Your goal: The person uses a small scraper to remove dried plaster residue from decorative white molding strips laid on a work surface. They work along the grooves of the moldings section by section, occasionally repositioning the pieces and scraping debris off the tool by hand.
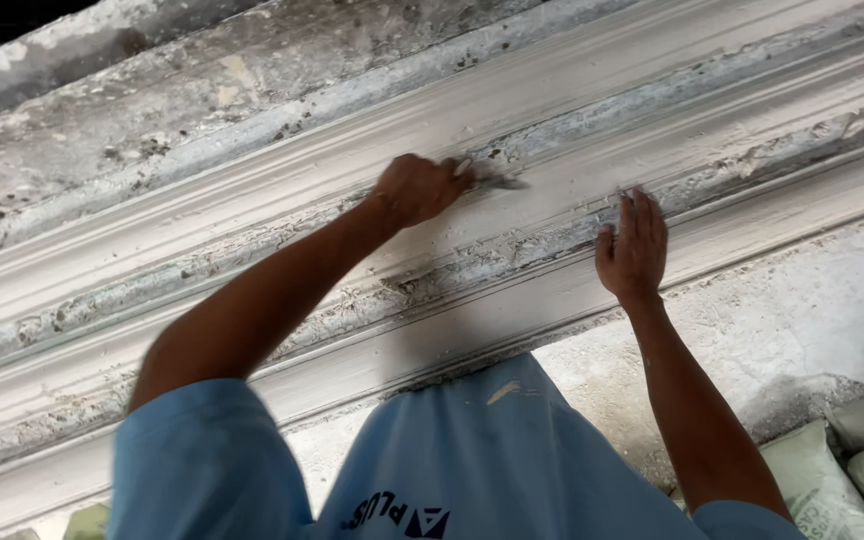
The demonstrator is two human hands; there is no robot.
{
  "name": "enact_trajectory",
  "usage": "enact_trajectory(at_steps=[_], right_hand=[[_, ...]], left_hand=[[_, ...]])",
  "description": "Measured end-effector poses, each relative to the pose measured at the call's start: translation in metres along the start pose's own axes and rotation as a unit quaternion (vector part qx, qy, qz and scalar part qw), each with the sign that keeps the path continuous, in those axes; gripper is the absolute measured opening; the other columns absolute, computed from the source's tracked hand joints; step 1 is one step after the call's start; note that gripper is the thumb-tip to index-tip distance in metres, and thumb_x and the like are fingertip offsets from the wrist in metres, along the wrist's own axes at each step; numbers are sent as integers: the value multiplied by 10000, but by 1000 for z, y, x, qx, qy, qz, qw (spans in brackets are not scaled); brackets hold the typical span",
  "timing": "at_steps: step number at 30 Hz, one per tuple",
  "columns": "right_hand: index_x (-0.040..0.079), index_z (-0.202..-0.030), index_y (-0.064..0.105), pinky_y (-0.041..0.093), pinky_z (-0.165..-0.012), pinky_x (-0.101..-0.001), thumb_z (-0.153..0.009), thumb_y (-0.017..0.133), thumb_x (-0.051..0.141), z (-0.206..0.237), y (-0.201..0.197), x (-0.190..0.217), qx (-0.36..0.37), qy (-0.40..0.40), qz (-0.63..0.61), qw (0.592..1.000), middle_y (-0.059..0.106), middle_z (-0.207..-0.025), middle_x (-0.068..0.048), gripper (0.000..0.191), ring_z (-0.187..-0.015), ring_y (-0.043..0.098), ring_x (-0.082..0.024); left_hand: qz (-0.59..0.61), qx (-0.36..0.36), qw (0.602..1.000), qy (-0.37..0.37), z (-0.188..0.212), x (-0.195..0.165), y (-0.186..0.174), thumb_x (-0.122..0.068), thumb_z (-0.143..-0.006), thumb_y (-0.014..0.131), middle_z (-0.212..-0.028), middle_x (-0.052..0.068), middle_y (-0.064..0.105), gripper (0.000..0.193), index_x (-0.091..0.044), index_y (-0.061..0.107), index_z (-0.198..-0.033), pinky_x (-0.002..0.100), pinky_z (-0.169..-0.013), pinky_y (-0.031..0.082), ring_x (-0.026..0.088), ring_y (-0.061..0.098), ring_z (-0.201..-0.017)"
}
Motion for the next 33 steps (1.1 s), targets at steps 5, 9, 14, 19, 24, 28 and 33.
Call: enact_trajectory(at_steps=[5, 9, 14, 19, 24, 28, 33], right_hand=[[-33, -1492, 486, 342, -1198, -584, -1050, 539, 255, -4, -4, 3, -18, 10, 5, 1000, 464, -1558, -273, 530, -1455, 416, -462], [-31, -1486, 495, 337, -1189, -596, -1042, 538, 253, -11, -7, 1, -23, 22, -4, 999, 472, -1542, -271, 529, -1443, 420, -459], [-48, -1506, 439, 322, -1158, -626, -1039, 545, 269, -10, -4, -7, -9, 1, -41, 999, 415, -1565, -288, 574, -1451, 380, -479], [17, -1527, 401, 266, -1189, -642, -1012, 588, 284, -7, -3, -78, 54, -30, -120, 991, 385, -1578, -283, 610, -1476, 330, -490], [0, -1567, 335, 221, -1257, -638, -1050, 585, 240, -35, -48, -256, -33, -59, -98, 993, 395, -1571, -292, 623, -1514, 330, -474], [-46, -1538, 378, 231, -1298, -631, -1088, 563, 160, -69, -78, -372, -50, -36, -2, 998, 413, -1570, -296, 528, -1525, 349, -474], [-38, -1504, 501, 280, -1228, -600, -1027, 553, 154, -81, -79, -403, -38, 36, 29, 998, 489, -1548, -278, 516, -1476, 390, -495]], left_hand=[[-215, -104, 962, 132, 60, 20, -8, -226, -1059, 421, -1114, 171, 637, 454, -191, 402, -1511, 303, -314, 497, 161, 617, -481], [-203, -122, 960, 153, 28, -13, -19, -217, -1046, 437, -1188, 199, 626, 444, -193, 420, -1489, 320, -316, 525, 185, 648, -479], [-136, -102, 977, 128, -93, -115, -47, -268, -1112, 410, -1045, 158, 679, 378, -164, 479, -1469, 438, -479, 564, 309, 688, -685], [-163, -161, 962, 151, -176, -203, -83, -226, -1061, 462, -1092, 158, 667, 402, -123, 505, -1447, 432, -469, 576, 295, 714, -689], [-201, -82, 969, 114, -166, -200, -88, -250, -1074, 492, -1129, 163, 629, 436, -173, 421, -1497, 324, -371, 559, 205, 667, -555], [-200, -41, 976, 81, -122, -175, -81, -276, -1050, 517, -987, 125, 630, 531, -224, 361, -1555, 293, -378, 536, 161, 634, -521], [-200, -135, 963, 122, -159, -218, -91, -295, -1049, 526, -1070, 154, 649, 433, -231, 444, -1469, 264, -315, 514, 131, 604, -452]])
Point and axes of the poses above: each hand's wrist, its own z-axis away from the middle knuckle, its own y-axis out of the palm, x = y × z, the point moved 5 cm from there along -z, towards the middle knuckle
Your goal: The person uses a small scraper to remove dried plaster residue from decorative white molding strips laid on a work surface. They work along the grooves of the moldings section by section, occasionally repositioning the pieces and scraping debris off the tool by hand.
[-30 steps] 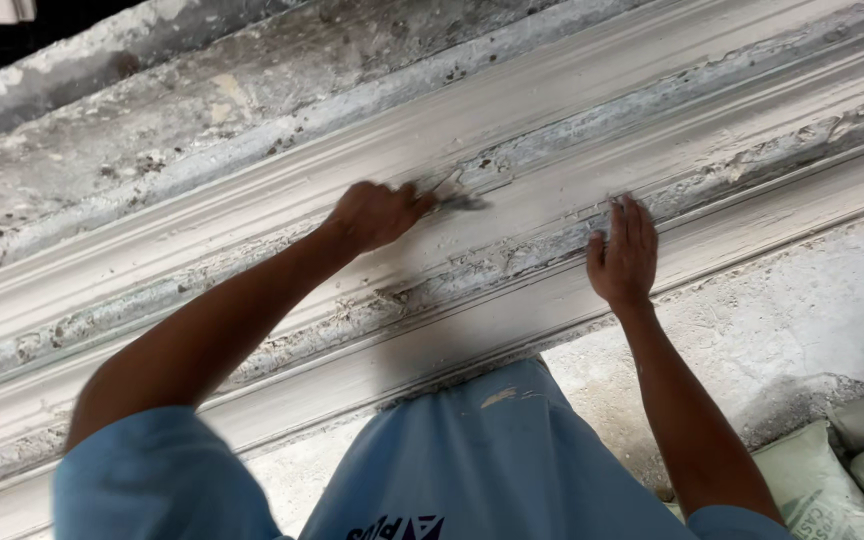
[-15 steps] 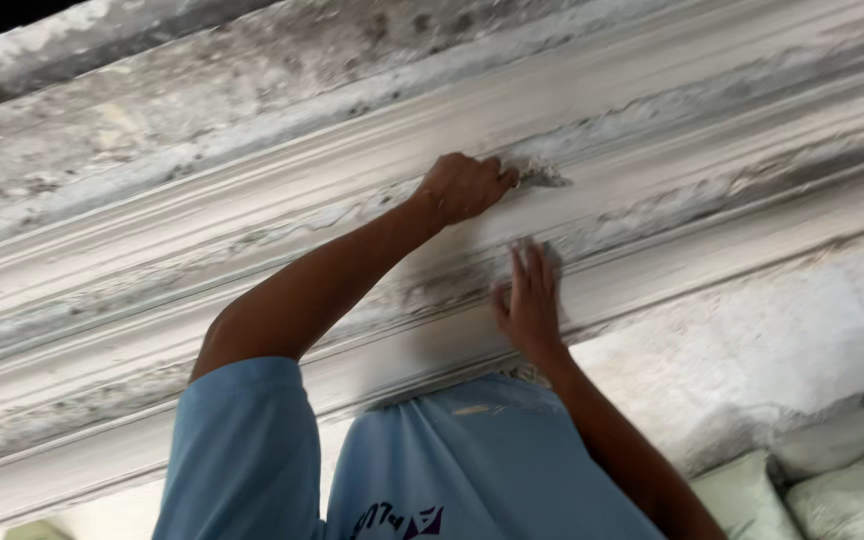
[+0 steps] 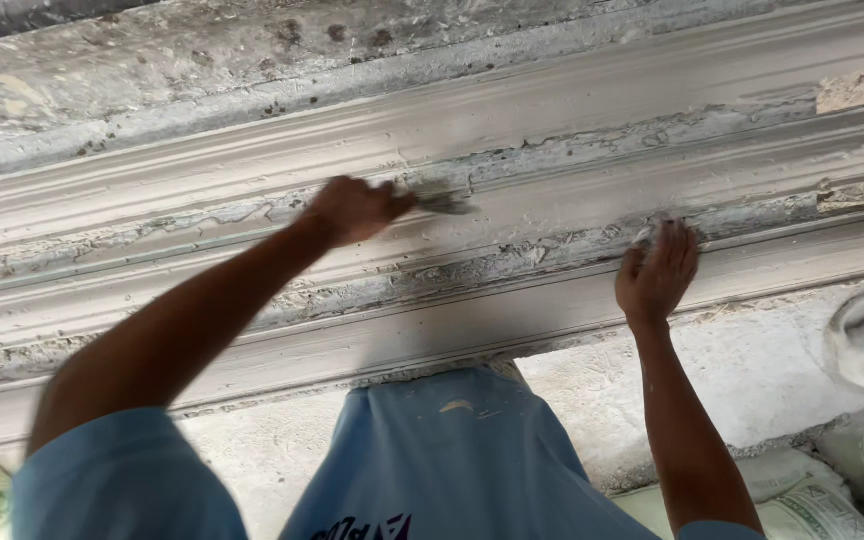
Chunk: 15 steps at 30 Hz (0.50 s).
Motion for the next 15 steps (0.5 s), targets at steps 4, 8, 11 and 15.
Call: enact_trajectory(at_steps=[4, 8, 11, 15], right_hand=[[-36, -1513, 488, 278, -1242, -585, -1078, 533, 196, -1, -1, 8, 6, 16, -4, 1000, 480, -1577, -270, 496, -1502, 405, -454], [-48, -1525, 471, 288, -1235, -577, -1061, 533, 205, -4, -9, 9, 5, 20, -9, 1000, 474, -1580, -272, 532, -1489, 411, -441], [-33, -1519, 478, 302, -1225, -572, -1060, 539, 204, -5, -10, 8, 1, 25, -14, 1000, 478, -1584, -257, 520, -1478, 420, -428], [-1, -1490, 506, 312, -1203, -574, -1030, 556, 201, -4, -5, 5, 19, 46, -3, 999, 486, -1578, -241, 505, -1478, 424, -420]], left_hand=[[65, 11, 998, -5, -116, -36, -4, -272, -1103, 458, -979, 175, 648, 331, -135, 509, -1400, 280, -307, 485, 160, 568, -474], [36, -19, 999, 13, -164, -49, -12, -229, -1058, 489, -936, 139, 656, 344, -99, 536, -1373, 303, -317, 462, 167, 543, -474], [55, -11, 998, 19, -137, -38, -11, -282, -1120, 440, -938, 181, 639, 304, -106, 545, -1345, 285, -290, 471, 166, 563, -449], [38, 2, 999, 8, -81, -17, -9, -242, -1059, 485, -938, 149, 648, 379, -140, 503, -1424, 302, -305, 481, 174, 590, -462]])
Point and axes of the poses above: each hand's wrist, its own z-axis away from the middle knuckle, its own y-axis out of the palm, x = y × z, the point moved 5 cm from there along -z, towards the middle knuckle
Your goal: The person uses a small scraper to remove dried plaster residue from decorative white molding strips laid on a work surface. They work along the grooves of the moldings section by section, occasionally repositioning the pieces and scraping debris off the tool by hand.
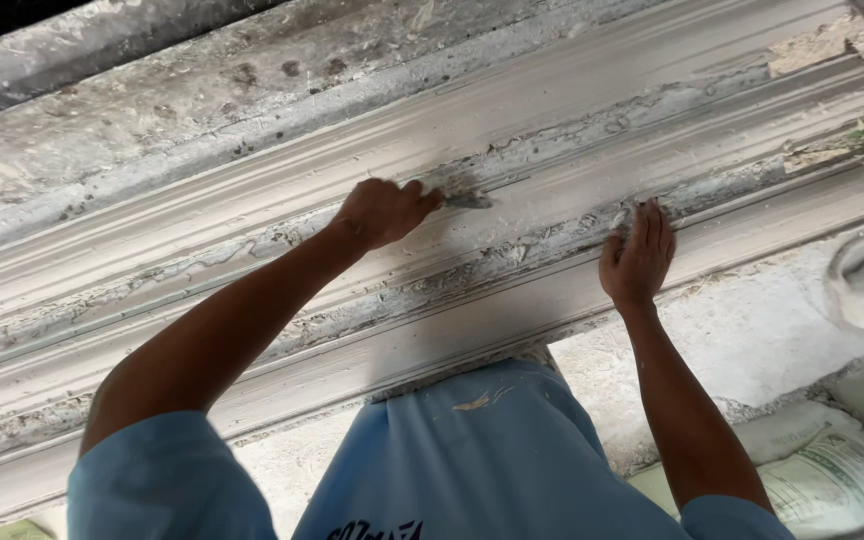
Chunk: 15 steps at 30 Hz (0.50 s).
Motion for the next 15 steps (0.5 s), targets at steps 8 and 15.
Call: enact_trajectory(at_steps=[8, 15], right_hand=[[7, -1493, 499, 290, -1203, -608, -1031, 539, 238, -3, 8, -16, -5, -19, -29, 999, 448, -1584, -275, 518, -1482, 408, -446], [-14, -1532, 373, 258, -1212, -620, -1068, 520, 346, 1, 8, -68, 72, -94, -116, 986, 346, -1602, -312, 606, -1516, 291, -491]], left_hand=[[29, 13, 999, -2, -90, -44, -26, -152, -1074, 509, -1011, 184, 635, 424, -133, 421, -1488, 334, -357, 546, 221, 665, -534], [-35, 3, 999, -15, -204, -90, -51, -224, -1049, 534, -1005, 132, 644, 450, -168, 430, -1483, 359, -401, 522, 226, 655, -589]])
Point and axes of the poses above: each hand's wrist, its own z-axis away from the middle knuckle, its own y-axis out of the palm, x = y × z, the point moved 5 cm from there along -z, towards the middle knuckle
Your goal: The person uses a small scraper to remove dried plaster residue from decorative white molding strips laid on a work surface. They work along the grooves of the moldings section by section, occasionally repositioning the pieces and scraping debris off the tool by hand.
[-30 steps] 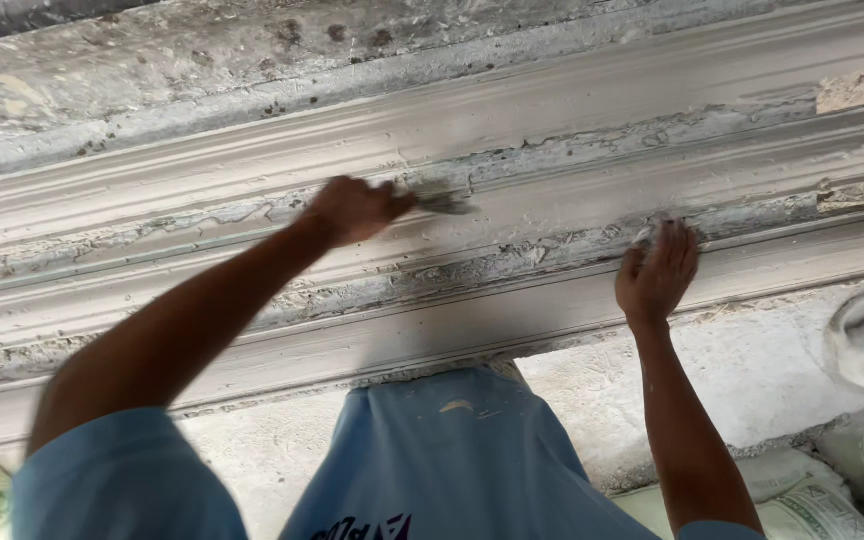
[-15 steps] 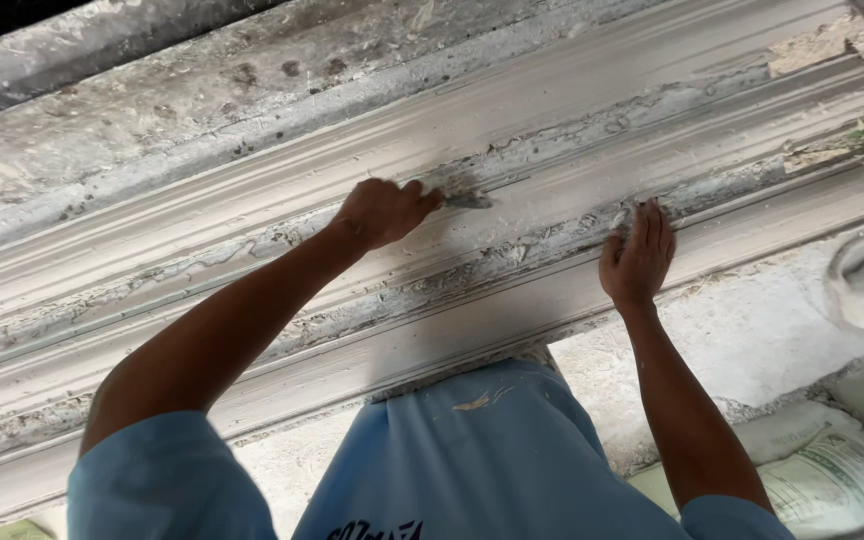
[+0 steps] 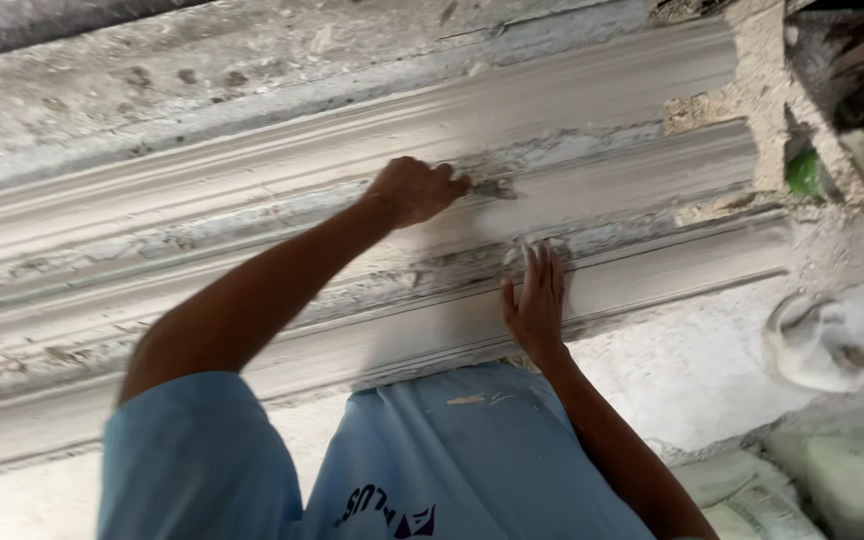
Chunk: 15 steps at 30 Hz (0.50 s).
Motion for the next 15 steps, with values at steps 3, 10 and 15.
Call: enact_trajectory(at_steps=[3, 10, 15], right_hand=[[-22, -1574, 314, 261, -1241, -623, -1083, 526, 314, -2, -36, -70, -24, -41, -33, 998, 334, -1613, -317, 632, -1528, 290, -485], [-35, -1548, 397, 264, -1283, -616, -1047, 558, 128, -41, -147, -273, -59, 38, 73, 995, 434, -1551, -290, 550, -1498, 358, -452], [-64, -1508, 443, 262, -1262, -609, -1087, 539, 171, -77, -150, -306, -57, 58, 114, 990, 489, -1529, -325, 492, -1485, 385, -494]], left_hand=[[13, 30, 999, -14, 14, 8, -2, -243, -1012, 524, -1143, 165, 610, 499, -181, 398, -1491, 317, -366, 539, 204, 669, -531], [-4, 24, 999, -24, 27, 4, -15, -278, -1018, 512, -994, 104, 653, 504, -249, 421, -1513, 280, -371, 513, 162, 596, -564], [-10, -24, 1000, -2, -58, -31, -28, -260, -1021, 533, -946, 119, 635, 512, -202, 427, -1519, 266, -368, 510, 148, 584, -496]])
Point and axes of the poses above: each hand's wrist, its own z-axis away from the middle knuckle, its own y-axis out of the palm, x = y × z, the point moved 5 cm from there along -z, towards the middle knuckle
